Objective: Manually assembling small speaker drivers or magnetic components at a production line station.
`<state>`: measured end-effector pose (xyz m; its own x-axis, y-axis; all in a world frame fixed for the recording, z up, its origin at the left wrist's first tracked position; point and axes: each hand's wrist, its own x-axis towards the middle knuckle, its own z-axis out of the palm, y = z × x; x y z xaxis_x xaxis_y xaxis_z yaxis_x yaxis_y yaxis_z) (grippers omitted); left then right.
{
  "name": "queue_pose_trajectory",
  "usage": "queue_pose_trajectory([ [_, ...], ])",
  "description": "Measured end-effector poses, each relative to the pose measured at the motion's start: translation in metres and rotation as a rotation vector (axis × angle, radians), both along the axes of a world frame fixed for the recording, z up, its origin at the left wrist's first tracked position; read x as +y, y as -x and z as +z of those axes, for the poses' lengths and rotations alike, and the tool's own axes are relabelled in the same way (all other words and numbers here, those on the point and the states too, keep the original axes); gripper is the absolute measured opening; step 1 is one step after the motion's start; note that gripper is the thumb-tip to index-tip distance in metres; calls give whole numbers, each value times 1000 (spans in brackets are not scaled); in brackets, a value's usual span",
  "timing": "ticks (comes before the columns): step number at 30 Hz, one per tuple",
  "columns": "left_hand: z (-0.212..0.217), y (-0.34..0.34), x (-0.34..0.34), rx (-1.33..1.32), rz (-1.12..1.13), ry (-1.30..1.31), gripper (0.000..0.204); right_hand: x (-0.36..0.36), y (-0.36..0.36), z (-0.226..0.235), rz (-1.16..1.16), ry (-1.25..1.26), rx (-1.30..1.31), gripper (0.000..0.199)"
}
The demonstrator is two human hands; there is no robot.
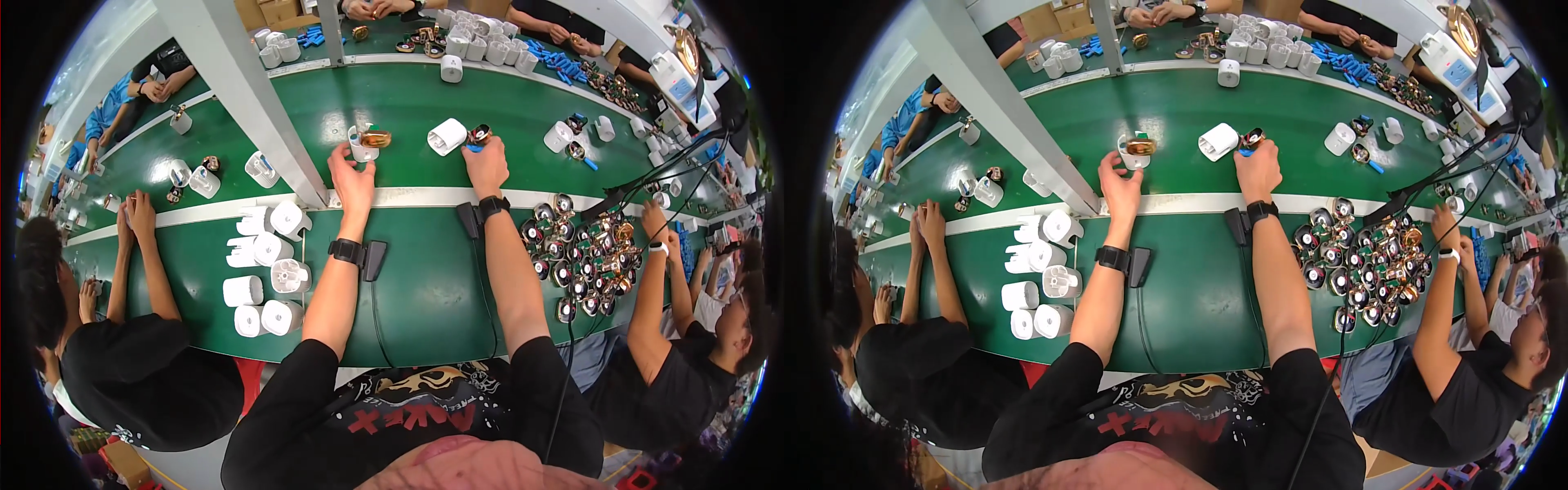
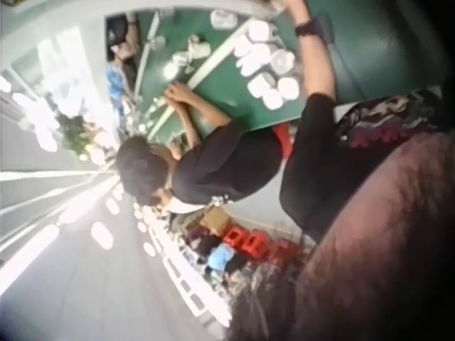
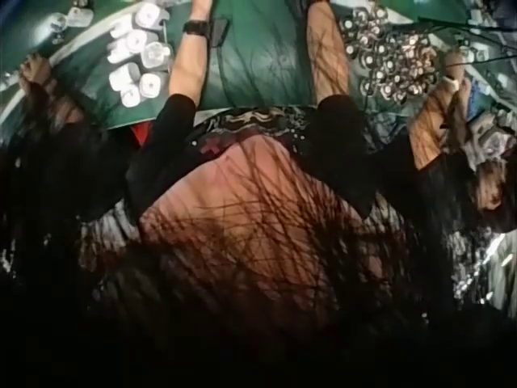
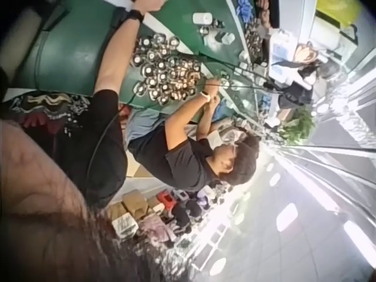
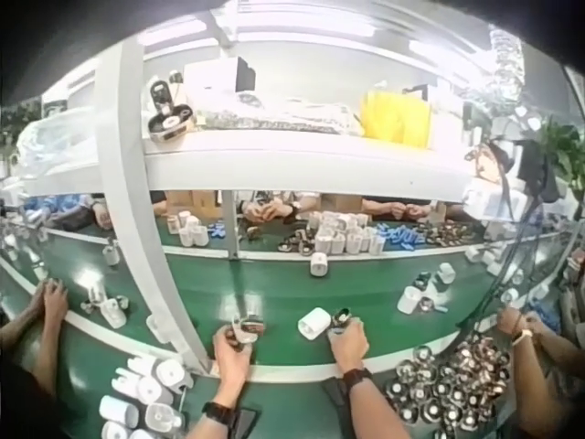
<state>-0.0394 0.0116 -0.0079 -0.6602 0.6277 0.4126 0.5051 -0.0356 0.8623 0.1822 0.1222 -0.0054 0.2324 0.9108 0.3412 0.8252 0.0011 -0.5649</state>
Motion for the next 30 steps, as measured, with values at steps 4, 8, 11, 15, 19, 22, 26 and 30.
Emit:
queue_pose_trajectory([
  [4,14,-11,-10,-77,161,-213,36,2,-30,-4,156,348,358,46],
  [8,23,-27,-17,249,-149,-220,45,-28,-50,-17,700,933,2132,37],
  [11,24,-59,-2,455,-366,-66,53,-53,-36,-12,694,624,2461,31],
  [15,13,-83,34,458,-174,-82,57,-56,-35,-11,902,250,2289,31],
  [19,7,-78,62,384,-216,226,65,-59,-36,2,602,199,2106,30],
  [22,-4,-68,60,171,-361,156,70,-53,-40,-5,586,196,1941,30],
  [26,0,-73,2,269,-340,44,67,-57,-34,6,558,179,1788,34],
  [30,29,-68,-29,69,-467,144,60,-58,-23,15,627,122,1568,34],
])
